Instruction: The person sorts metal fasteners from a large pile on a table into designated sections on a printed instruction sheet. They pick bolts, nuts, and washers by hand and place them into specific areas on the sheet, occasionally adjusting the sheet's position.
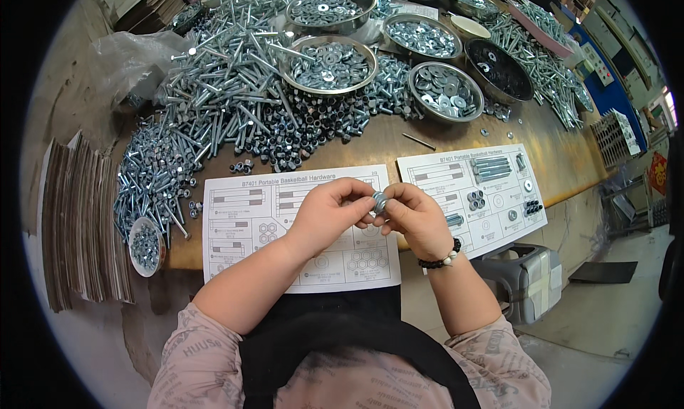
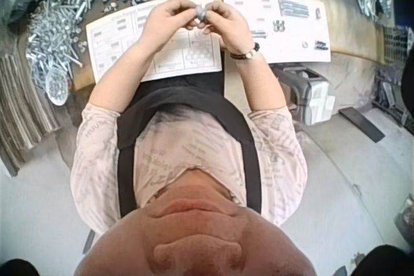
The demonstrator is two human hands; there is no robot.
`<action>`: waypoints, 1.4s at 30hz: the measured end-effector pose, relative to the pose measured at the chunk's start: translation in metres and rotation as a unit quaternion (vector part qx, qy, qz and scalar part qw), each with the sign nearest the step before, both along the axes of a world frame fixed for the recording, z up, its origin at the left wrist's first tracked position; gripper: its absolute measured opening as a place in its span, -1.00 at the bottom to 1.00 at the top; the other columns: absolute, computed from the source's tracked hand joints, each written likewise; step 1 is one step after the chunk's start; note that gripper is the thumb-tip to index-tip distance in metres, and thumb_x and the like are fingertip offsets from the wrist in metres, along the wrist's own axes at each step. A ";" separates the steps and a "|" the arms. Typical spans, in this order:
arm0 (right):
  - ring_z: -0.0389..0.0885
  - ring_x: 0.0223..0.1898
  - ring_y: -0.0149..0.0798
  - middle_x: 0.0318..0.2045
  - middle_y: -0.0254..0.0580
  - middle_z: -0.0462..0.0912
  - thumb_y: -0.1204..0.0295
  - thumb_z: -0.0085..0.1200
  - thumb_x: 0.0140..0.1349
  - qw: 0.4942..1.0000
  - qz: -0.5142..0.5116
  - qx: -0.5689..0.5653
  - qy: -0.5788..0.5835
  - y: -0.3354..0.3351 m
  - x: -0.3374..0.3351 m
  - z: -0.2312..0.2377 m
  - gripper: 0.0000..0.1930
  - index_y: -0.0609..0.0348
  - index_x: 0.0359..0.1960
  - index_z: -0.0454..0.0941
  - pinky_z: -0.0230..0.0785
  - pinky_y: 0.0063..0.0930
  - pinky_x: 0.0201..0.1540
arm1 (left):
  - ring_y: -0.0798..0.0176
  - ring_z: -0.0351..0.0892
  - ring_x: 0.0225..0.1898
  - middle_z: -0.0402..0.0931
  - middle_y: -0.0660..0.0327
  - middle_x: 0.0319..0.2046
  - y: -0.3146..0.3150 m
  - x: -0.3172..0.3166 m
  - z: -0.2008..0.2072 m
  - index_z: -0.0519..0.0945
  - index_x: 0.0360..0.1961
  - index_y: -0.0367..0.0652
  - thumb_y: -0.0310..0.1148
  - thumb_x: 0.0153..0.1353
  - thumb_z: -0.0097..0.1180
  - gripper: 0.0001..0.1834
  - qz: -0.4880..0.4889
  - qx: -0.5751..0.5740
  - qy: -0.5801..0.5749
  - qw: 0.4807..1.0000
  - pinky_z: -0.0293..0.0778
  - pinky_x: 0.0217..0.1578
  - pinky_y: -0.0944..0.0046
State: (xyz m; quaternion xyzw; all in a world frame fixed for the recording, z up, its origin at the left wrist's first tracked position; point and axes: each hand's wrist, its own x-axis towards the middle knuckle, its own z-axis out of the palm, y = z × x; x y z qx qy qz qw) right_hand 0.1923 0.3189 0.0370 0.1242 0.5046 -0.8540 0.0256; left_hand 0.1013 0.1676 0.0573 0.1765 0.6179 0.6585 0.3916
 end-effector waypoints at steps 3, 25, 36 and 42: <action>0.51 -0.41 -0.42 -0.37 -0.22 0.51 0.48 -0.06 0.21 0.997 -0.073 -0.010 -0.004 -0.013 0.004 -0.002 -0.82 0.30 -0.20 0.39 0.41 -0.61 -0.40 | 0.41 0.49 -0.44 0.50 0.19 -0.39 -0.003 0.006 0.000 0.46 -0.19 -0.32 -0.50 0.15 -0.02 -0.81 0.027 0.031 -0.041 0.998 0.46 -0.39 0.41; 0.50 -0.44 -0.46 -0.43 -0.31 0.51 0.40 -0.06 0.24 0.974 -0.115 -0.193 0.011 -0.038 0.010 -0.003 -0.85 0.20 -0.25 0.40 0.42 -0.61 -0.40 | 0.24 0.40 -0.49 0.41 0.21 -0.50 -0.029 0.012 -0.007 0.57 -0.16 -0.11 -0.70 -0.21 -0.11 -0.49 0.026 -0.032 0.578 0.815 0.37 -0.47 0.33; 0.49 -0.45 -0.46 -0.43 -0.29 0.52 0.41 -0.07 0.24 0.978 -0.112 -0.176 0.018 -0.041 0.020 0.002 -0.86 0.21 -0.25 0.40 0.41 -0.63 -0.38 | 0.24 0.39 -0.53 0.41 0.25 -0.53 -0.032 0.019 -0.005 0.58 -0.18 -0.06 -0.66 -0.24 -0.04 -0.50 0.004 -0.003 0.648 0.761 0.35 -0.53 0.30; 0.49 -0.44 -0.45 -0.43 -0.27 0.52 0.43 -0.07 0.23 0.981 -0.126 -0.150 0.019 -0.041 0.029 0.004 -0.85 0.24 -0.22 0.39 0.40 -0.63 -0.39 | 0.22 0.38 -0.55 0.38 0.27 -0.55 -0.035 0.023 -0.007 0.57 -0.19 0.01 -0.59 -0.23 0.03 -0.53 0.023 0.043 0.629 0.776 0.34 -0.54 0.27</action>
